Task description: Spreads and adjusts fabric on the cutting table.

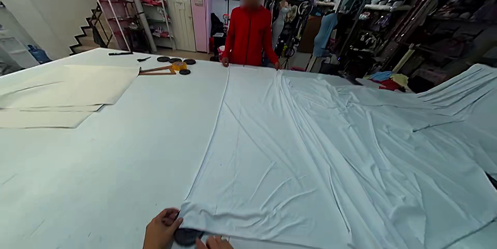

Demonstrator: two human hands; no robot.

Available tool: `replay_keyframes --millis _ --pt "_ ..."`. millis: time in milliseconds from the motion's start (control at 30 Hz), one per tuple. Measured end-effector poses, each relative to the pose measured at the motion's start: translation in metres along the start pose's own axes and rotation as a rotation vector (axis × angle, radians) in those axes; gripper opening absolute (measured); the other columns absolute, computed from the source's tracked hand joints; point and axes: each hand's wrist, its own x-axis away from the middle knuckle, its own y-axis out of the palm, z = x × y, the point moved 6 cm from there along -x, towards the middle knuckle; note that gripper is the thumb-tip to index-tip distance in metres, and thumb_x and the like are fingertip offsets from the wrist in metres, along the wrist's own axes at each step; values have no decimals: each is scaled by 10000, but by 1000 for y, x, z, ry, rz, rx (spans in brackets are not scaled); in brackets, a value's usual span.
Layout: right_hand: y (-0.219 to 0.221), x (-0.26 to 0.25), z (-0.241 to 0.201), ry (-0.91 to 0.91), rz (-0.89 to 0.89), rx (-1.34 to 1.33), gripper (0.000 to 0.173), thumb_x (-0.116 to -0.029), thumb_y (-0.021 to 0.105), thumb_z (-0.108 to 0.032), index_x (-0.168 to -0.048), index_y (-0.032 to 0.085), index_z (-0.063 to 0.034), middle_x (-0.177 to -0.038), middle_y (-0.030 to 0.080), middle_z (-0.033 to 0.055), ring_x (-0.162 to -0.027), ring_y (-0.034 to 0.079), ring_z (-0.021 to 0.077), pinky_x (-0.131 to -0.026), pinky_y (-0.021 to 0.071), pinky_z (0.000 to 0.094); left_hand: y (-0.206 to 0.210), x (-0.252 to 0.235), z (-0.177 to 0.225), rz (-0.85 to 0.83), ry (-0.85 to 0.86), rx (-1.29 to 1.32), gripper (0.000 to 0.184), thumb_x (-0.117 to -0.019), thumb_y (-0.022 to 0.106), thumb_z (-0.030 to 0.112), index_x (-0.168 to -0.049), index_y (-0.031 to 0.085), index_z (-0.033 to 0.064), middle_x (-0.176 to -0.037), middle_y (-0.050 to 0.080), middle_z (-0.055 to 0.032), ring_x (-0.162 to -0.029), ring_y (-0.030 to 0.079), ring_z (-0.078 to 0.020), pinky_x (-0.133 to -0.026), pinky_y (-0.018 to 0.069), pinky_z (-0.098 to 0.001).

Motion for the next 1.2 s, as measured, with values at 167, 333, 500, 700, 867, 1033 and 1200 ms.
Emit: replay_keyframes --millis 167,333,500,700,867,1033,1200 --pt "31 -38 -34 85 -154 62 576 -1005 591 -368 -1535 490 -168 -1413 579 236 -1285 571 428 -1020 478 617 -8 0 18 -152 -85 -83 431 -885 823 247 -1229 694 21 -1143 724 -186 -1069 697 -337 -988 529 -573" --pt "47 -29 -39 66 6 184 544 -996 636 -397 -1448 569 -102 -1095 677 152 -995 664 353 -776 555 523 -4 -6 9 -186 -39 -42 371 -885 818 225 -1193 709 50 -1115 732 -153 -969 706 -315 -902 547 -570" --pt "27 12 -23 -4 184 279 348 -942 694 -373 -1074 738 -53 -972 671 143 -892 659 345 -681 532 493 3 -4 9 -262 13 -88 390 -872 833 318 -1161 730 77 -1094 728 -129 -939 676 -305 -860 529 -567" --pt "-4 91 12 -97 87 228 323 -939 695 -446 -907 719 -126 -1458 591 76 -1348 532 346 -1032 467 573 10 11 3 -116 178 -75 447 -829 838 180 -1215 660 42 -1090 688 -137 -969 636 -294 -889 516 -511" --pt "-31 146 54 -77 16 235 268 -959 682 -395 -871 700 -143 -1510 552 -16 -1373 516 297 -1041 465 584 1 21 5 -56 222 -45 494 -833 798 52 -1299 634 71 -1201 657 -155 -1002 651 -268 -828 556 -434" --pt "-42 185 83 60 11 301 476 -908 643 -635 -914 705 -163 -1486 566 17 -1263 583 310 -1003 459 594 -1 35 7 10 296 -58 296 -945 696 135 -1240 716 123 -1318 627 -129 -1145 636 -273 -906 569 -462" --pt "-34 167 76 117 5 338 629 -869 639 -693 -1386 625 -334 -1515 499 128 -1232 546 404 -976 433 629 13 34 9 -72 451 -308 311 -1007 623 333 -1252 742 182 -1437 607 -26 -1338 535 -279 -1102 416 -550"
